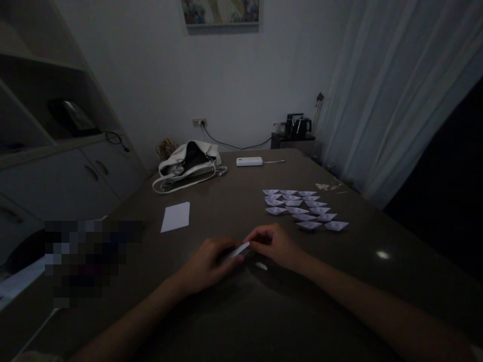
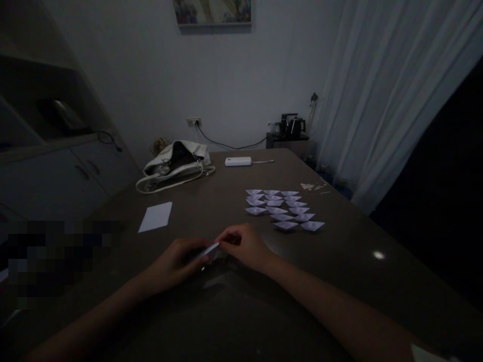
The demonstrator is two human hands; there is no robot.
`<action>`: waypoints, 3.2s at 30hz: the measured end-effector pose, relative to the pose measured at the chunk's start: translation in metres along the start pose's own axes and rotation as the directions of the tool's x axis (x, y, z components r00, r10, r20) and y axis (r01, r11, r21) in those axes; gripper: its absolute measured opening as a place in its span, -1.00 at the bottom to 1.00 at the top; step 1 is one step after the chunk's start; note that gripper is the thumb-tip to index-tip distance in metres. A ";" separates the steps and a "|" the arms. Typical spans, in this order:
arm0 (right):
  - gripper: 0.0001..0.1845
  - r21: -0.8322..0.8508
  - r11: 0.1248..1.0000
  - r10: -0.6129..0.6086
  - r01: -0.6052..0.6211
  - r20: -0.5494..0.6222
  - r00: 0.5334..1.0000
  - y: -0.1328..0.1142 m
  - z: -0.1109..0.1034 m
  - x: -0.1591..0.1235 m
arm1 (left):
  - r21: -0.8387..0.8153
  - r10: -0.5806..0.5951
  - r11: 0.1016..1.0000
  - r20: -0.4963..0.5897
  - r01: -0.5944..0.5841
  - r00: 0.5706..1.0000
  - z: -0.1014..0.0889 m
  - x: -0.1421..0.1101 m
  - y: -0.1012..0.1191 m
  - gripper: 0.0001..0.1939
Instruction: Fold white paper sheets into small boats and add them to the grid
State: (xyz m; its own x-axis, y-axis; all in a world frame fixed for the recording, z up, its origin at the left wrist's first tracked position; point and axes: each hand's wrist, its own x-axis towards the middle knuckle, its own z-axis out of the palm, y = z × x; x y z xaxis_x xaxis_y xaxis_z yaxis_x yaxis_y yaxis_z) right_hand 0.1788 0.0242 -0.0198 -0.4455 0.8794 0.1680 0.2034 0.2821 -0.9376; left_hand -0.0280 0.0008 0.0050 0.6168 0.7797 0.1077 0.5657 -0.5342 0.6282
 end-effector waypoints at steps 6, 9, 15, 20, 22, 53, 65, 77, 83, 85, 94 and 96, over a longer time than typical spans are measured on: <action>-0.90 -0.116 0.990 -0.091 0.086 -0.045 0.995 -0.006 0.002 -0.003 | -0.048 -0.064 0.997 0.010 0.064 0.998 0.002 0.003 0.001 -0.60; -0.90 -0.089 0.994 -0.069 0.064 -0.048 0.996 -0.006 0.002 -0.004 | -0.006 -0.057 0.998 0.012 0.057 0.998 0.004 0.004 -0.001 -0.60; -0.90 0.035 0.999 0.042 -0.041 -0.022 0.999 -0.001 0.004 -0.002 | 0.012 -0.065 0.998 0.028 0.065 0.998 0.005 0.004 -0.005 -0.63; -0.88 0.102 0.991 0.090 -0.090 0.004 0.996 0.002 0.004 0.000 | -0.013 -0.060 0.998 0.025 0.061 0.998 0.004 0.003 -0.005 -0.63; -0.89 0.107 0.990 0.087 -0.087 0.003 0.996 0.003 0.004 0.001 | -0.051 -0.047 0.998 0.035 0.048 0.998 0.003 0.002 -0.004 -0.67; -0.79 0.088 0.996 0.010 -0.009 -0.008 1.000 0.004 0.004 0.001 | -0.125 -0.129 0.985 -0.045 0.122 0.991 0.004 0.003 -0.006 -0.65; -0.83 0.079 0.997 -0.017 0.019 -0.033 0.999 0.002 0.003 0.000 | -0.131 -0.142 0.982 -0.043 0.135 0.989 0.004 0.004 -0.003 -0.62; -0.84 0.099 0.995 0.015 -0.013 -0.024 1.000 -0.001 0.007 -0.001 | -0.054 -0.078 0.996 -0.062 0.075 0.995 0.007 0.003 -0.004 -0.66; -0.82 0.076 0.996 0.046 -0.046 0.004 0.999 0.002 0.011 -0.002 | -0.030 -0.045 0.999 -0.056 0.044 0.997 0.010 0.003 -0.007 -0.67; -0.83 0.078 0.996 0.050 -0.050 0.003 0.999 0.002 0.011 -0.001 | -0.018 -0.036 0.999 -0.058 0.035 0.998 0.010 0.003 -0.007 -0.68; -0.82 0.130 0.990 0.064 -0.062 -0.008 0.998 0.004 0.011 0.000 | 0.007 -0.042 0.999 -0.080 0.042 0.996 0.009 0.003 -0.007 -0.70; -0.81 0.145 0.987 0.072 -0.069 -0.018 0.997 0.006 0.011 0.001 | 0.020 -0.040 0.999 -0.097 0.042 0.994 0.008 0.003 -0.008 -0.70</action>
State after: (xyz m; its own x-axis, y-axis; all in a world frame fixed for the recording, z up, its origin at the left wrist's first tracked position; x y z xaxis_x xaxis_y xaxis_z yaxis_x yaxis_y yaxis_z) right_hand 0.1699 0.0226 -0.0282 -0.4141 0.9041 0.1054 0.1053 0.1626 -0.9811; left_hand -0.0262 0.0049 -0.0064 0.5374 0.8286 0.1571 0.6021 -0.5074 0.6165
